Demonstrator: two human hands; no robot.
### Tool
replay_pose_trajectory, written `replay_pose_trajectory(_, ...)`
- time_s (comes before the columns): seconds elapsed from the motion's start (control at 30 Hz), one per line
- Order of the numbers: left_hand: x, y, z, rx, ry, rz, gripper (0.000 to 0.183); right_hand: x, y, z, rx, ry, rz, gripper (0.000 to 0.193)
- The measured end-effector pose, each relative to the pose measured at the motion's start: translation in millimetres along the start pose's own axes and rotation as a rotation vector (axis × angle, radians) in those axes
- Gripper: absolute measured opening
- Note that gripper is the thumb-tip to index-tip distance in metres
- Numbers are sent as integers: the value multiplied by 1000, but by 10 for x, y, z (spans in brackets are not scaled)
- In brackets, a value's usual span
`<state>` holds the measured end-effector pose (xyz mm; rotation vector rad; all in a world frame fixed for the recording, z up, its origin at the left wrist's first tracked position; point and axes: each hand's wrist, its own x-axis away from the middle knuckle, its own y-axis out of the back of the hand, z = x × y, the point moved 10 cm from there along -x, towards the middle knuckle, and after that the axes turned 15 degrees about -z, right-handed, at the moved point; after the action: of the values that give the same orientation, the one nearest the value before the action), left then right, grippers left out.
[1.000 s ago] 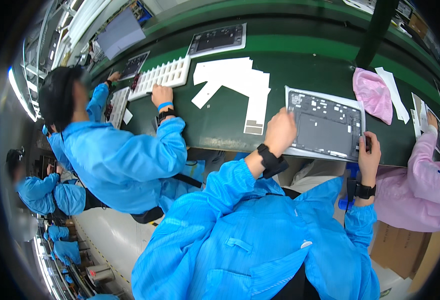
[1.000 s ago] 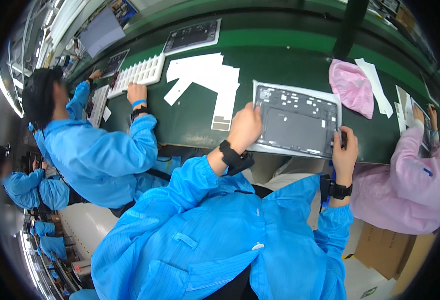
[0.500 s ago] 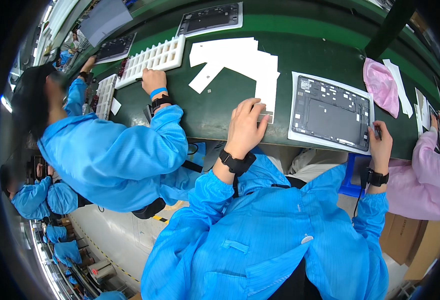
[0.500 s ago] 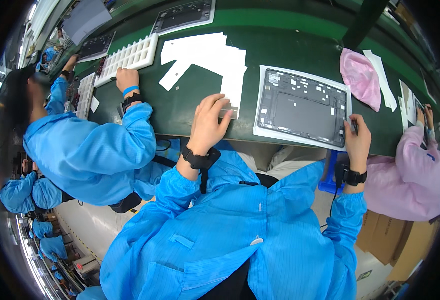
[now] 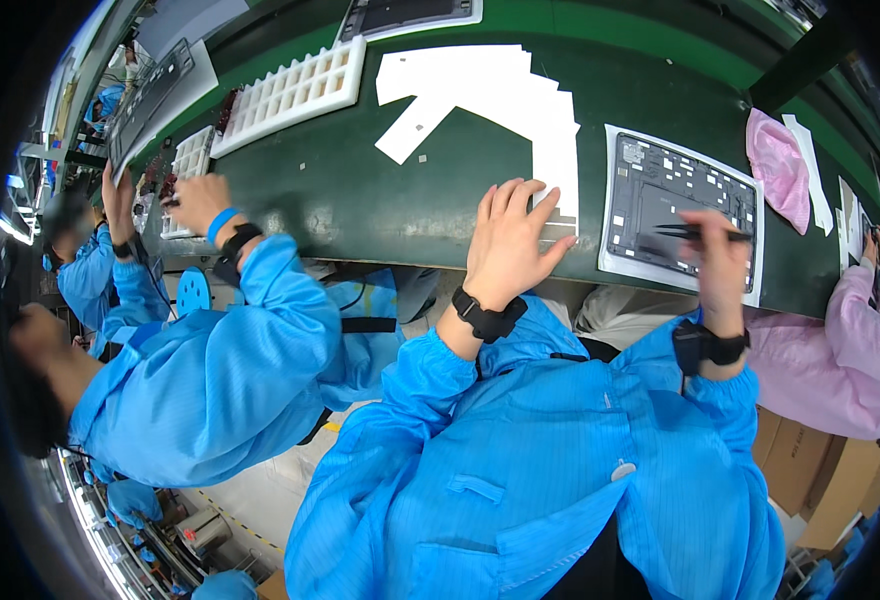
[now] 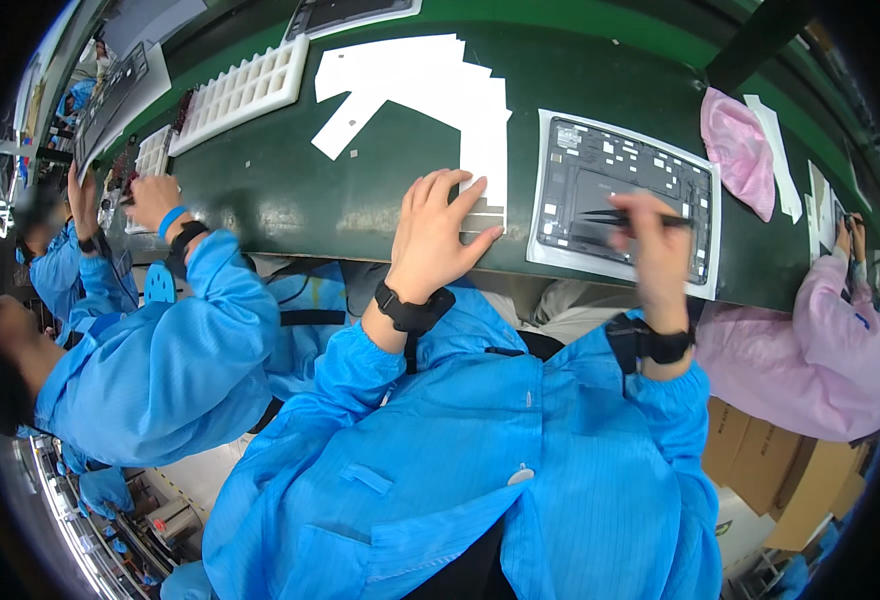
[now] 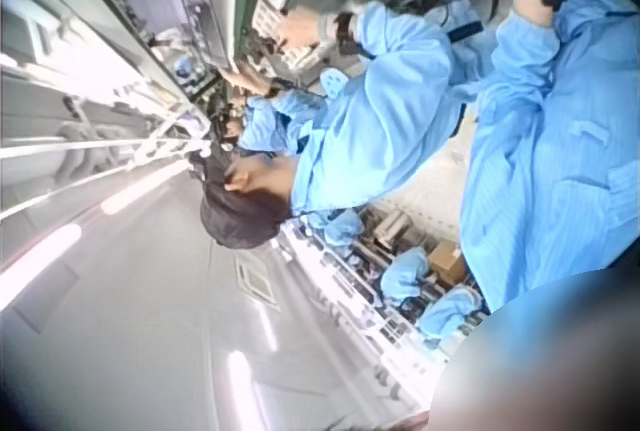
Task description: Inspecting and assembling electronic tablet housings using a stylus for quality checks on an assembly line.
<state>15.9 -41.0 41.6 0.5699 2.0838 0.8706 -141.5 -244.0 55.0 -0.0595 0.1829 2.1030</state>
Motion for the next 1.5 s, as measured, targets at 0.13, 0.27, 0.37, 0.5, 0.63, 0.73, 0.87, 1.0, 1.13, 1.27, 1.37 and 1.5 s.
replay_pose_trajectory(0.13,-21,26,-12,-20,-63,-62,54,68,-888,-74,-126,-101,213,21)
replay_pose_trajectory(0.27,6,-13,-3,-26,-75,-43,52,40,-1084,-125,44,-43,187,21)
replay_pose_trajectory(0.37,-3,-30,7,-34,-69,-41,50,68,-1136,-240,80,-45,199,21)
replay_pose_trajectory(0.5,-11,-14,14,-23,-52,-42,50,79,-1154,-162,197,96,187,22)
replay_pose_trajectory(0.63,-11,-26,20,-19,-47,-48,51,113,-1182,-126,275,125,202,22)
replay_pose_trajectory(0.73,-18,-30,29,-26,-52,-38,51,139,-1206,-139,211,85,203,22)
replay_pose_trajectory(0.87,-19,-25,44,-18,-38,-38,51,105,-1163,-230,130,-9,174,21)
replay_pose_trajectory(1.0,-9,-40,51,-16,-38,-40,51,140,-1232,-175,241,114,199,20)
replay_pose_trajectory(1.13,-15,-35,53,-12,-33,-34,50,124,-1227,-214,47,-38,171,21)
replay_pose_trajectory(1.27,-11,-42,74,27,-16,-33,50,-65,-756,-181,-138,-117,-10,22)
replay_pose_trajectory(1.37,-13,-27,80,61,0,-38,49,-163,-386,-302,-104,-153,-66,22)
replay_pose_trajectory(1.5,-42,55,-41,39,-1,-106,41,-121,-298,-507,-78,-216,-48,21)
